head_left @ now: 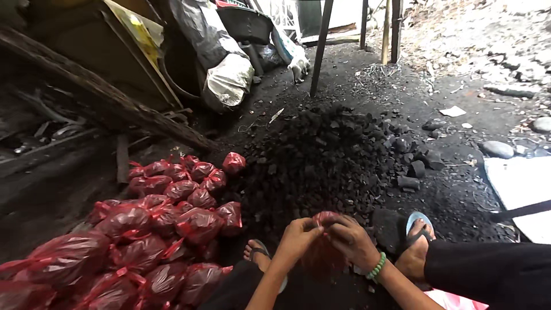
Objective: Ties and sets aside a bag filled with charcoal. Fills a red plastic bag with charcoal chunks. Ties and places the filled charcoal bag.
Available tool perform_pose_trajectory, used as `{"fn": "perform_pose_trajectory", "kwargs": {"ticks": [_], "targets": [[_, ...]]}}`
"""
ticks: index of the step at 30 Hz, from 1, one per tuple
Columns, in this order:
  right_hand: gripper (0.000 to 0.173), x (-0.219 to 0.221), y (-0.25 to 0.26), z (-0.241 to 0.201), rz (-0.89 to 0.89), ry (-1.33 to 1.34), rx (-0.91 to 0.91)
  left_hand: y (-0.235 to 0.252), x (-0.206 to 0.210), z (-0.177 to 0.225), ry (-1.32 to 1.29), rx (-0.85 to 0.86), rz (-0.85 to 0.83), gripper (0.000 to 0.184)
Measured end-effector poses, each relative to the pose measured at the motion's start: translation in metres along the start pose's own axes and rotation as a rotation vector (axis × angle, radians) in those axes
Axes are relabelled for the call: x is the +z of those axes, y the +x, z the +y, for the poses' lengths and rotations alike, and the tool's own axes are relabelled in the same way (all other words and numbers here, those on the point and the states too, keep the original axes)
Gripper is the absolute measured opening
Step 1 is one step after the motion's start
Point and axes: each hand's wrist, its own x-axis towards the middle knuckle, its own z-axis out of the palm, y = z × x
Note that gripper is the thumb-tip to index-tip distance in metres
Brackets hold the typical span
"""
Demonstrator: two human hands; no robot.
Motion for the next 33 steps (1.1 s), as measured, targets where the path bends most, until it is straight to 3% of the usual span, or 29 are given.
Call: {"fn": "perform_pose_trajectory", "kwargs": {"ticks": [4,6,8,11,14,16,19,22,25,28,33], "targets": [[0.017,-0.015,0.002,0.003,-0.086,0.314,0.362,-0.006,0.014,0.003,0.431,0.234,0.065,0.032],[0.015,-0.015,0.002,0.005,-0.083,0.317,0.361,-0.009,0.018,0.002,0.482,0.279,0.051,0.032],[0.013,-0.012,0.001,0.005,-0.087,0.240,0.276,-0.012,0.015,0.004,0.191,0.139,-0.050,0.026],[0.014,-0.010,0.003,0.004,-0.070,0.161,0.102,-0.014,0.012,-0.002,-0.496,-0.111,-0.156,0.015],[0.031,-0.016,0.013,-0.004,-0.086,0.144,0.093,-0.015,0.010,-0.002,-0.647,-0.111,-0.092,0.018],[0.033,-0.016,0.018,-0.013,-0.089,0.102,0.055,-0.016,0.010,-0.003,-0.516,-0.049,-0.086,0.018],[0.026,-0.012,0.025,-0.019,-0.046,-0.084,-0.081,-0.017,0.009,-0.003,0.015,0.178,0.002,0.024],[0.028,-0.010,0.027,-0.024,0.016,-0.219,-0.165,-0.010,0.016,-0.015,0.488,0.598,0.395,0.025],[0.029,-0.016,0.022,-0.031,0.072,-0.288,-0.249,0.001,0.011,-0.029,0.672,0.838,0.613,0.027],[0.026,-0.036,0.009,-0.031,0.081,-0.304,-0.249,0.005,-0.003,-0.043,0.785,0.862,0.669,0.026],[0.029,-0.052,-0.012,-0.028,0.028,-0.338,-0.162,0.007,-0.003,-0.056,0.848,0.816,0.604,0.020]]}}
